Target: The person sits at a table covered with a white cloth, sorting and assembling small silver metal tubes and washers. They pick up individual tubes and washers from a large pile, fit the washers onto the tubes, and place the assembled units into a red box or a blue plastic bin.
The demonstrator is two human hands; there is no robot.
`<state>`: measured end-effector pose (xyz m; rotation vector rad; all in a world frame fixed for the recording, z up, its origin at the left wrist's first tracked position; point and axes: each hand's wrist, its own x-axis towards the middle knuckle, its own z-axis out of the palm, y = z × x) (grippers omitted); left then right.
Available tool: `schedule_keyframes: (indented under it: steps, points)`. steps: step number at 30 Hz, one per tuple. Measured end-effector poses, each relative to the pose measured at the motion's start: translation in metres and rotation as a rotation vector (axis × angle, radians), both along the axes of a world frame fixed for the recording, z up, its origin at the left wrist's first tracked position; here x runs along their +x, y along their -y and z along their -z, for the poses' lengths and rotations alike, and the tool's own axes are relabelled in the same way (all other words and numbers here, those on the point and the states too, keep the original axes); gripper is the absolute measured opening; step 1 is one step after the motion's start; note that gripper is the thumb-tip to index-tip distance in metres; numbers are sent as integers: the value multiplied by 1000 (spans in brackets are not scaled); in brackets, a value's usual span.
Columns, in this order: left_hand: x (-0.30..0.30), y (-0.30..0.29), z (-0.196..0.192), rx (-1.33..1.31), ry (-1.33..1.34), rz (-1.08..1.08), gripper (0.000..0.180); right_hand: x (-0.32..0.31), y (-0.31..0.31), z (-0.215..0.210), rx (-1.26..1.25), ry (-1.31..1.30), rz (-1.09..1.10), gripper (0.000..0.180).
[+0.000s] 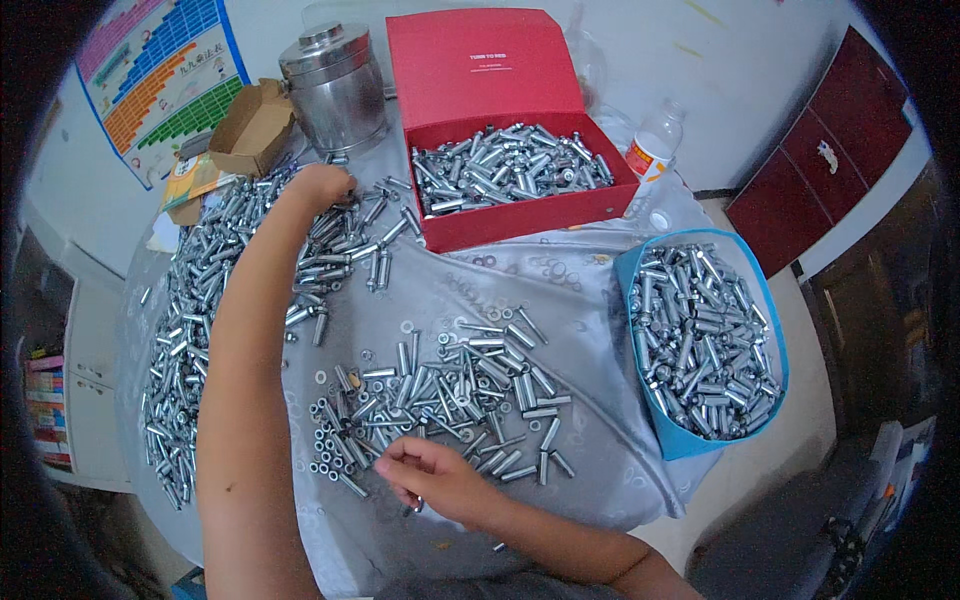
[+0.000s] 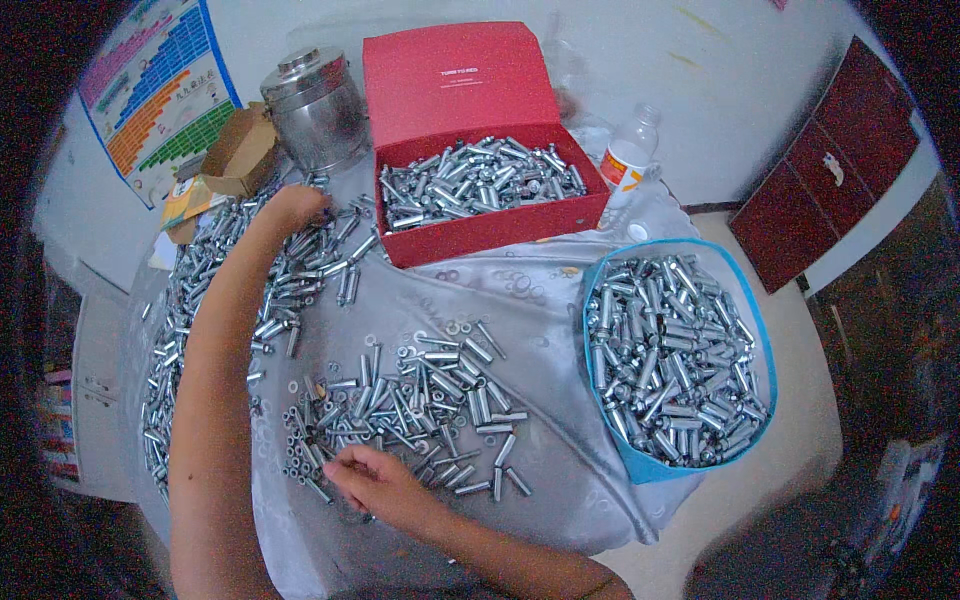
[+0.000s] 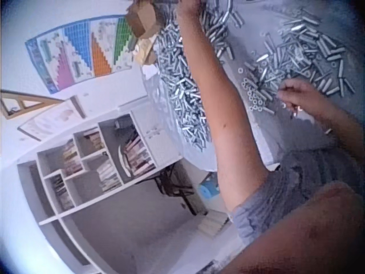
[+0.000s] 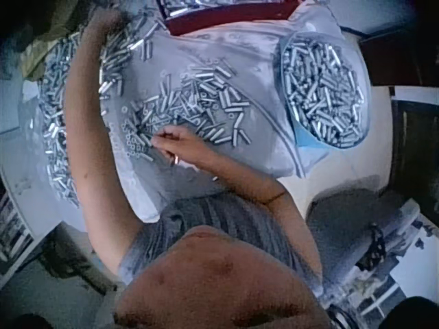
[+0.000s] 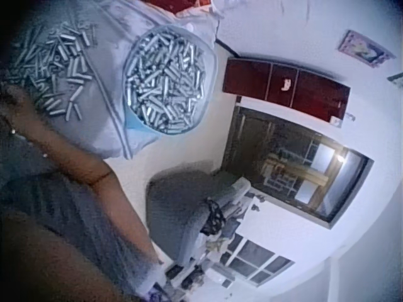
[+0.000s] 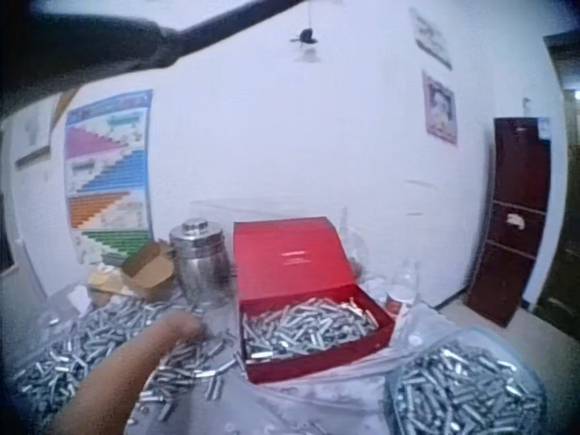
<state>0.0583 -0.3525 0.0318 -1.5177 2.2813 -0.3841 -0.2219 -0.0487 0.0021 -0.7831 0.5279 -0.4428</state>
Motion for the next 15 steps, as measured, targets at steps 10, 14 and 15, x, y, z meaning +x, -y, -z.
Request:
schedule_keyframes:
  steps: [10, 14, 15]
  points:
    - [-9, -46, -4, -496, -467, -115, 19, 1, -2, -1, -72, -16, 80, 15]
    - [-7, -77, -25, -664, -828, -68, 29, 1, -1, 10, -124, 58, 119, 18]
    - [-17, -89, -35, -629, -935, -133, 29, 1, 0, 8, -129, 35, 149, 19]
